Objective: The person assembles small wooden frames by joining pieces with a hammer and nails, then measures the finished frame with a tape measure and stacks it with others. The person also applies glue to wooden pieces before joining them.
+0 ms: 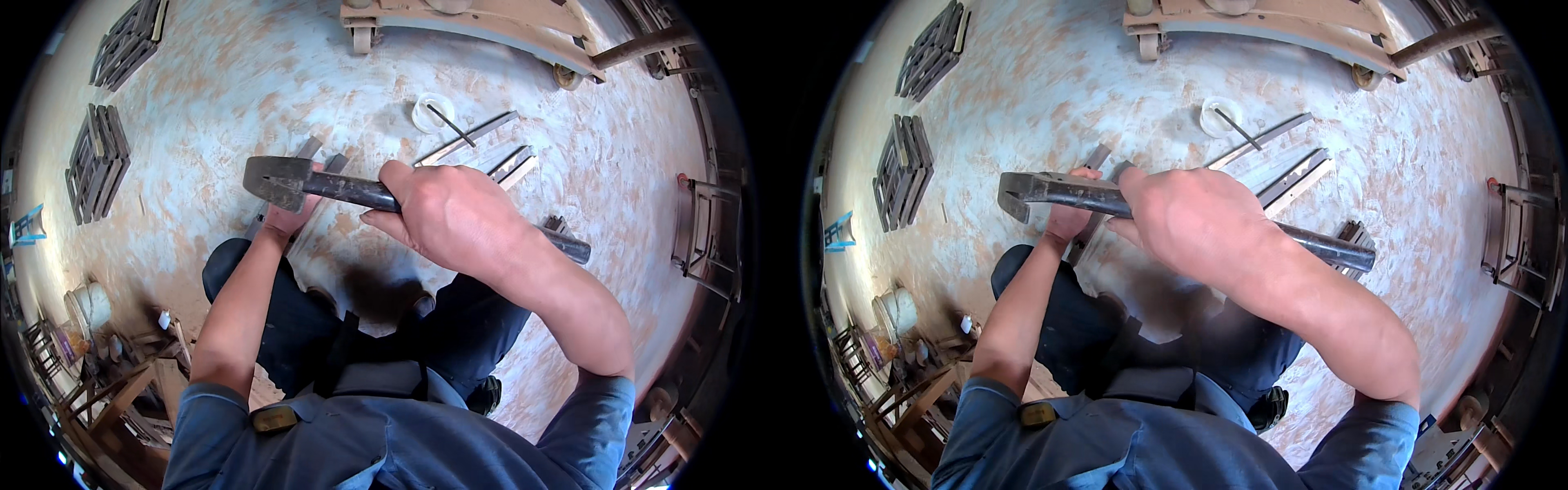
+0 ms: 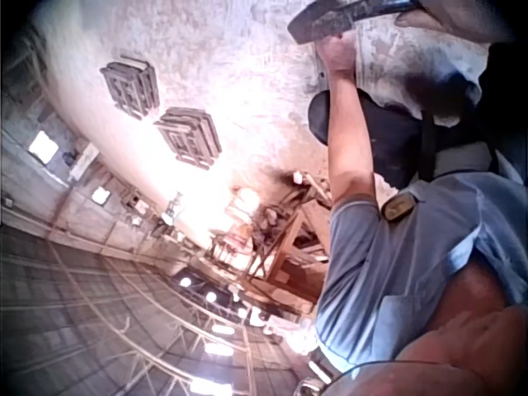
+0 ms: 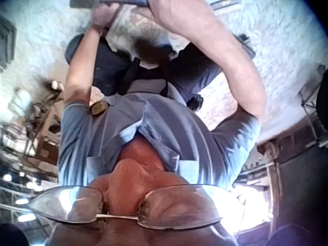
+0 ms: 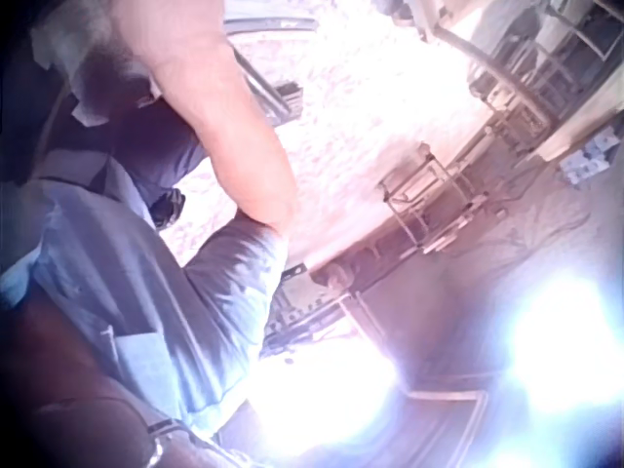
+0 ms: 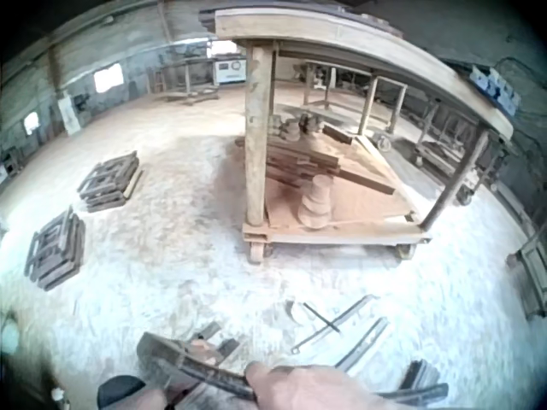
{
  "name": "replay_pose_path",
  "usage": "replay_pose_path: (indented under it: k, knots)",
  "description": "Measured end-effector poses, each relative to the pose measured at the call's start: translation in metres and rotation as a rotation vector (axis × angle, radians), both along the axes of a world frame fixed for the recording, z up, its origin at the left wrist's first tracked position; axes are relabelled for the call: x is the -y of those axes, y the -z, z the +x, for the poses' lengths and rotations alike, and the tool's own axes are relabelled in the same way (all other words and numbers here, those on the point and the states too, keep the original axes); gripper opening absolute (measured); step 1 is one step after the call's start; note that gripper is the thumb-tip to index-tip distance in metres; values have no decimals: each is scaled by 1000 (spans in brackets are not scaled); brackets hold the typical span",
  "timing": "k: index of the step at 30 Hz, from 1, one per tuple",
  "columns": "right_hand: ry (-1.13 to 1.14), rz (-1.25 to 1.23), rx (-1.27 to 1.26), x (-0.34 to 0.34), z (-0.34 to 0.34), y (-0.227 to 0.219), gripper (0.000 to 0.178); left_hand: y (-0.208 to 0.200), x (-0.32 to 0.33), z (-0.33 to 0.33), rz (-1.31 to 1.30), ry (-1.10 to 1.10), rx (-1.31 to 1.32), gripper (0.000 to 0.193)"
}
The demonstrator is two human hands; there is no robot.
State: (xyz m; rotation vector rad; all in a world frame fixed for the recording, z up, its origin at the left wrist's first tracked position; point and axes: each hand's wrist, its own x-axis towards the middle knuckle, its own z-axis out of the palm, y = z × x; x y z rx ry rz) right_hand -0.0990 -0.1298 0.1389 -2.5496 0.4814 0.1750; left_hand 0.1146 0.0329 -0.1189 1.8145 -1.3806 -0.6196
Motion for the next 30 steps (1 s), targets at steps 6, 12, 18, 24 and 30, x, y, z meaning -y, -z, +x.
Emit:
replay_pose_path:
  k: [6, 12, 18, 24, 30]
  knots:
    - [60, 105, 198, -1, 0, -20, 34, -10, -3, 0, -34, 34, 9, 23]
    - [-22, 6, 60, 1, 5, 1, 36, 2, -1, -2, -27, -81, -254, 25]
    - [55, 90, 197, -3, 5, -13, 33, -1, 3, -4, -173, 18, -391, 21]
    - [-56, -14, -1, 1, 13, -7, 34, 10, 1, -2, -153, -104, -136, 29]
    - [-34, -19, -51, 0, 10, 3, 33, 18, -2, -1, -102, -51, -14, 22]
